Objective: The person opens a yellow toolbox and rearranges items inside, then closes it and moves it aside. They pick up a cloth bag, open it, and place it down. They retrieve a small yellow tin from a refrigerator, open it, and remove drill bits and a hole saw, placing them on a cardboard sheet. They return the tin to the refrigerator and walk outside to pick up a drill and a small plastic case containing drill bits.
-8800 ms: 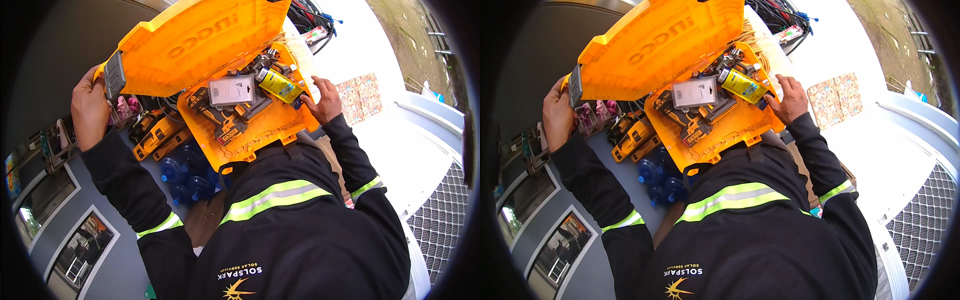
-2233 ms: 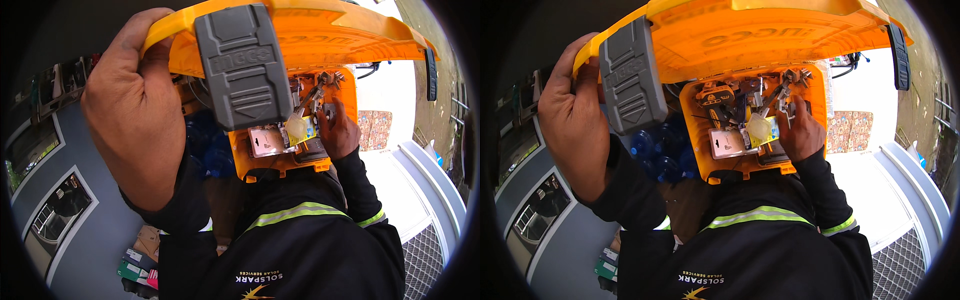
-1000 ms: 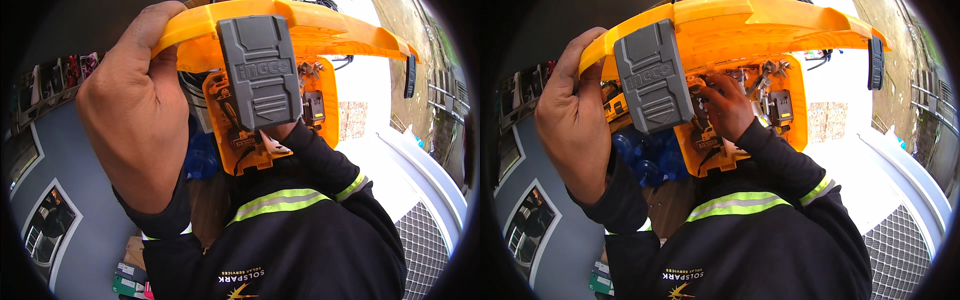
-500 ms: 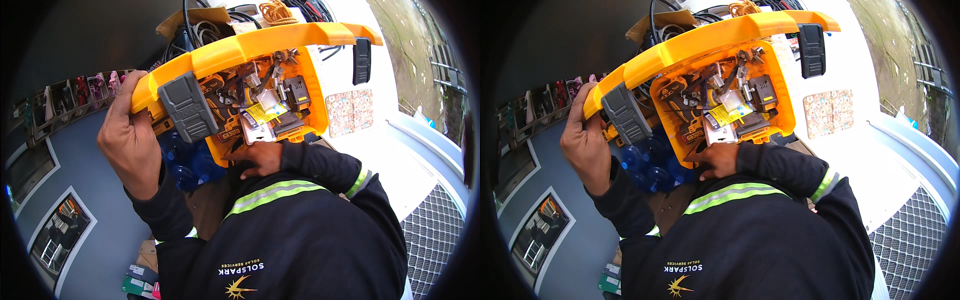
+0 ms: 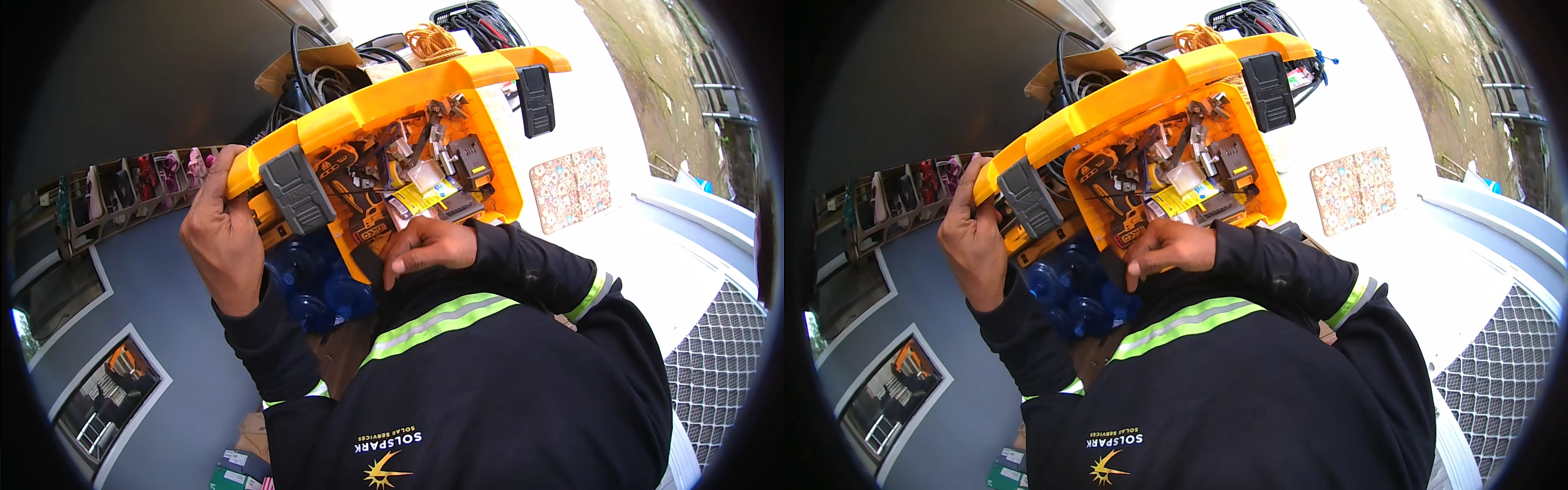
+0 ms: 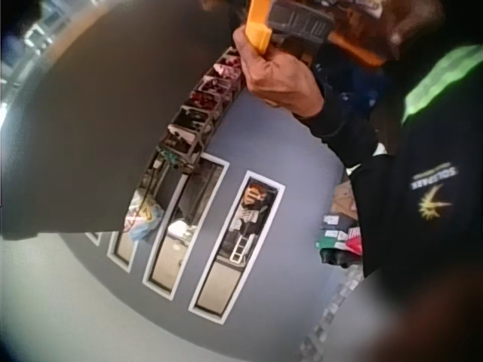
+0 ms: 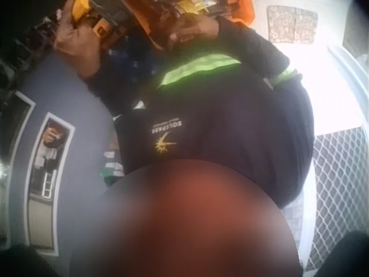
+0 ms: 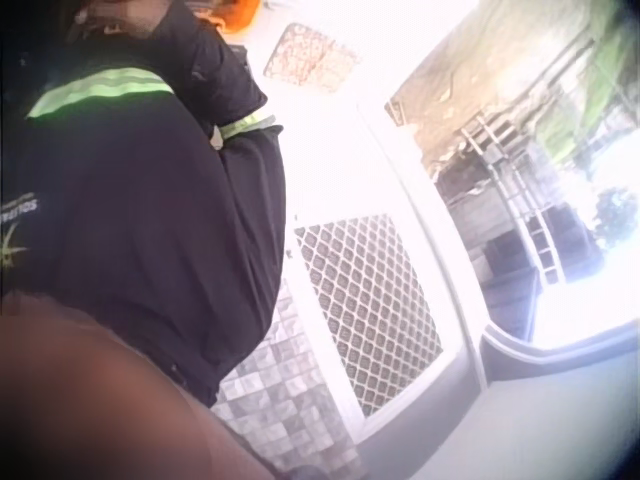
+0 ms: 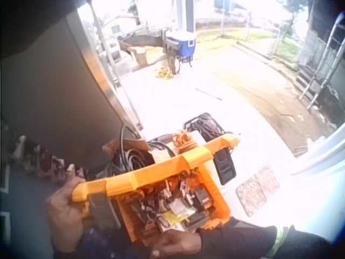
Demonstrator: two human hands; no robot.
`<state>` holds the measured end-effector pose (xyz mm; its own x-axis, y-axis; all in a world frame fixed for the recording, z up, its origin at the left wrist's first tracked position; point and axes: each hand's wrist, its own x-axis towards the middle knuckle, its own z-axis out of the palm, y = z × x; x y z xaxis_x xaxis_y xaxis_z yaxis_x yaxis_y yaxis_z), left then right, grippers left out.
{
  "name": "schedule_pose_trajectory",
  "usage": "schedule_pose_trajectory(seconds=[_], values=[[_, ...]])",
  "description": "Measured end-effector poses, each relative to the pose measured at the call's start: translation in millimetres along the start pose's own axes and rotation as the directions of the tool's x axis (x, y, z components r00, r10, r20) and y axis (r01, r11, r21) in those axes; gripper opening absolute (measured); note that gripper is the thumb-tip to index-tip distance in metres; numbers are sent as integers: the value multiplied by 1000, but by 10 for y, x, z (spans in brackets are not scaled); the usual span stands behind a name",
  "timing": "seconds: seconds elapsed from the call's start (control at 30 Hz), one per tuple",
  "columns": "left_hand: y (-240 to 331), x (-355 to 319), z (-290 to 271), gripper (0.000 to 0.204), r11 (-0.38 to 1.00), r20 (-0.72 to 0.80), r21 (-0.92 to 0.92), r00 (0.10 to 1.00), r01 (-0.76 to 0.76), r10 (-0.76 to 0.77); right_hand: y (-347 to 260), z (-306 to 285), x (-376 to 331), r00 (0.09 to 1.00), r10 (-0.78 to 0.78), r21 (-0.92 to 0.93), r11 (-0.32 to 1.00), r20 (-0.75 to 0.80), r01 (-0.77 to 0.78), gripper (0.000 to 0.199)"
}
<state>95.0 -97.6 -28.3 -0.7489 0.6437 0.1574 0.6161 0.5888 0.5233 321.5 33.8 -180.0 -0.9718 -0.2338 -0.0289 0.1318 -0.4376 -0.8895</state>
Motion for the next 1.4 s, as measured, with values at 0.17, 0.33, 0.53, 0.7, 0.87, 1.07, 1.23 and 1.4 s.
schedule_pose_trajectory(seconds=[0.17,0.33,0.53,0.7,0.87,1.07,1.23,1.4], values=[[78,71,71,45,1000,-31,5,999,-18,18,340,890,637,989,-37,-522,846,143,107,46],[84,99,56,43,1000,-29,-20,999,-15,14,411,941,804,969,240,-751,650,57,-117,29],[-85,-277,94,47,978,-42,6,977,-210,211,-303,-395,-923,904,151,-361,881,-401,-307,22],[-250,-866,282,53,954,-48,12,953,-298,299,-238,-524,-1963,467,379,465,882,-799,79,42],[-530,-1530,564,67,953,57,25,952,-301,300,196,-217,-1960,651,26,470,713,-759,520,58],[-833,-1984,730,80,975,277,-34,935,-221,222,509,-140,-1962,402,298,150,921,-866,-359,54],[-909,-2112,803,80,987,488,21,863,-159,129,836,-118,-1894,257,322,1,626,-911,-780,76],[-919,-2256,1164,105,919,443,-237,877,315,-186,1126,-256,-1914,194,354,47,570,-915,-821,81]])
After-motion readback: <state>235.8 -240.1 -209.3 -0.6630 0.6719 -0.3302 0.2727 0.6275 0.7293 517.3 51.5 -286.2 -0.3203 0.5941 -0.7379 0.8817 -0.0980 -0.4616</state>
